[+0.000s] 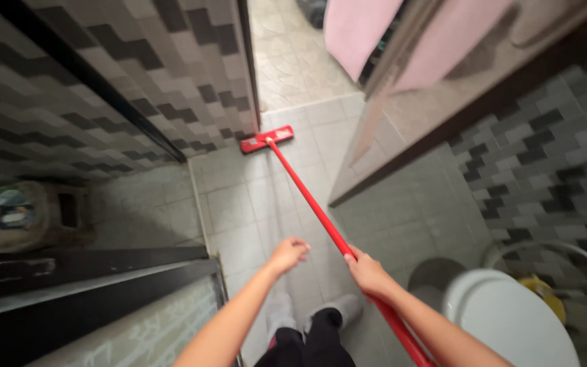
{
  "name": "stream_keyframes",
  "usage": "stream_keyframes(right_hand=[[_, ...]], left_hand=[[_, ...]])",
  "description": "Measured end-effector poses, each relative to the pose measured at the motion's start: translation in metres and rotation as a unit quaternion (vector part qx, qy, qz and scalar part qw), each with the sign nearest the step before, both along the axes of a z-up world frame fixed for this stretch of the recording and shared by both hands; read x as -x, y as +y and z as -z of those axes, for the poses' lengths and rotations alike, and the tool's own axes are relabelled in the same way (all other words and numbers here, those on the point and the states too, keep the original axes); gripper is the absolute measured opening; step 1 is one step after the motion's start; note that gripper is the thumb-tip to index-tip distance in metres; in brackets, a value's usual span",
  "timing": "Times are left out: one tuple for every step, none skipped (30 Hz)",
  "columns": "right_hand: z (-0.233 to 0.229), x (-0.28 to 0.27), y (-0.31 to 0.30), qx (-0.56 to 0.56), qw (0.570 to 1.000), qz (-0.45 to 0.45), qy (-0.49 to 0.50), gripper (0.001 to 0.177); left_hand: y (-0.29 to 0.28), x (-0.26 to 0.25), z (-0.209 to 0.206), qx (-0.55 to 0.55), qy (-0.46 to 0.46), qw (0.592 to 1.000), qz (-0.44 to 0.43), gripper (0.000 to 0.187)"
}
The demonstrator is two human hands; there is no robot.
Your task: Cleaning the bathroom including wiping the glass door, sink area, and toilet tank, then sweeping the floor.
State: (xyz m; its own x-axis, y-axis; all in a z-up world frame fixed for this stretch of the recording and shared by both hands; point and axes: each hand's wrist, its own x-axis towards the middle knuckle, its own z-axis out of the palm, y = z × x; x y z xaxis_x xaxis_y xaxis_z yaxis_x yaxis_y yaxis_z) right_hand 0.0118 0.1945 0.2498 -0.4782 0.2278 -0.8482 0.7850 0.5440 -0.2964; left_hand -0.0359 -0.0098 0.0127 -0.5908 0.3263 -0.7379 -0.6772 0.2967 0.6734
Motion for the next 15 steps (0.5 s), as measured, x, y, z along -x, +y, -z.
stream_keyframes(right_hand=[[0.014, -0.012, 0.012, 0.013, 0.999, -0.004, 0.030, 0.053], [0.028, -0.013, 0.023, 0.026, 0.997, -0.012, 0.069, 0.054], [0.021, -0.030, 0.029, 0.022, 0.997, -0.011, 0.072, 0.054], [0.017, -0.044, 0.032, 0.014, 0.999, -0.001, 0.050, 0.055], [0.012, -0.059, 0.035, 0.005, 1.000, 0.010, 0.027, 0.056], [0.010, -0.064, 0.038, 0.006, 1.000, 0.013, 0.026, 0.056], [0.007, -0.070, 0.041, 0.000, 1.000, 0.020, 0.000, 0.057], [0.005, -0.070, 0.048, -0.009, 0.999, 0.026, -0.022, 0.058], [0.018, -0.061, 0.053, -0.010, 0.999, 0.027, -0.020, 0.058], [0.031, -0.053, 0.058, 0.036, 0.999, 0.029, 0.028, 0.058], [0.044, -0.045, 0.063, 0.082, 0.993, 0.030, 0.077, 0.058], [0.056, -0.024, 0.058, 0.085, 0.993, 0.028, 0.076, 0.058], [0.068, -0.003, 0.052, 0.076, 0.992, 0.035, 0.096, 0.054], [0.080, 0.021, 0.046, 0.068, 0.990, 0.041, 0.118, 0.050], [0.087, 0.042, 0.039, 0.071, 0.990, 0.039, 0.119, 0.050]], left_hand=[[0.003, -0.005, 0.008, 0.007, 0.009, 1.000, 0.000, 0.045], [0.003, 0.004, 0.017, 0.015, 0.026, 1.000, -0.004, 0.044], [0.009, 0.008, 0.008, 0.011, 0.030, 0.999, -0.002, 0.044], [0.010, 0.015, -0.002, 0.015, 0.030, 0.999, -0.001, 0.043], [0.012, 0.021, -0.012, 0.018, 0.030, 0.999, 0.000, 0.042], [0.012, 0.017, -0.022, 0.020, 0.028, 0.999, 0.003, 0.042], [0.012, 0.013, -0.031, 0.018, 0.018, 1.000, 0.015, 0.041], [0.016, 0.016, -0.039, 0.014, 0.011, 1.000, 0.024, 0.040], [0.018, 0.022, -0.047, 0.012, 0.013, 0.999, 0.026, 0.040], [0.020, 0.025, -0.054, 0.007, 0.018, 0.999, 0.031, 0.040], [0.021, 0.028, -0.061, 0.002, 0.022, 0.999, 0.035, 0.041], [0.016, 0.025, -0.067, 0.005, 0.021, 0.999, 0.033, 0.041], [0.011, 0.022, -0.074, 0.005, 0.019, 0.999, 0.033, 0.041], [0.006, 0.023, -0.081, 0.005, 0.020, 0.999, 0.033, 0.042], [-0.002, 0.021, -0.085, 0.007, 0.021, 0.999, 0.030, 0.042]])
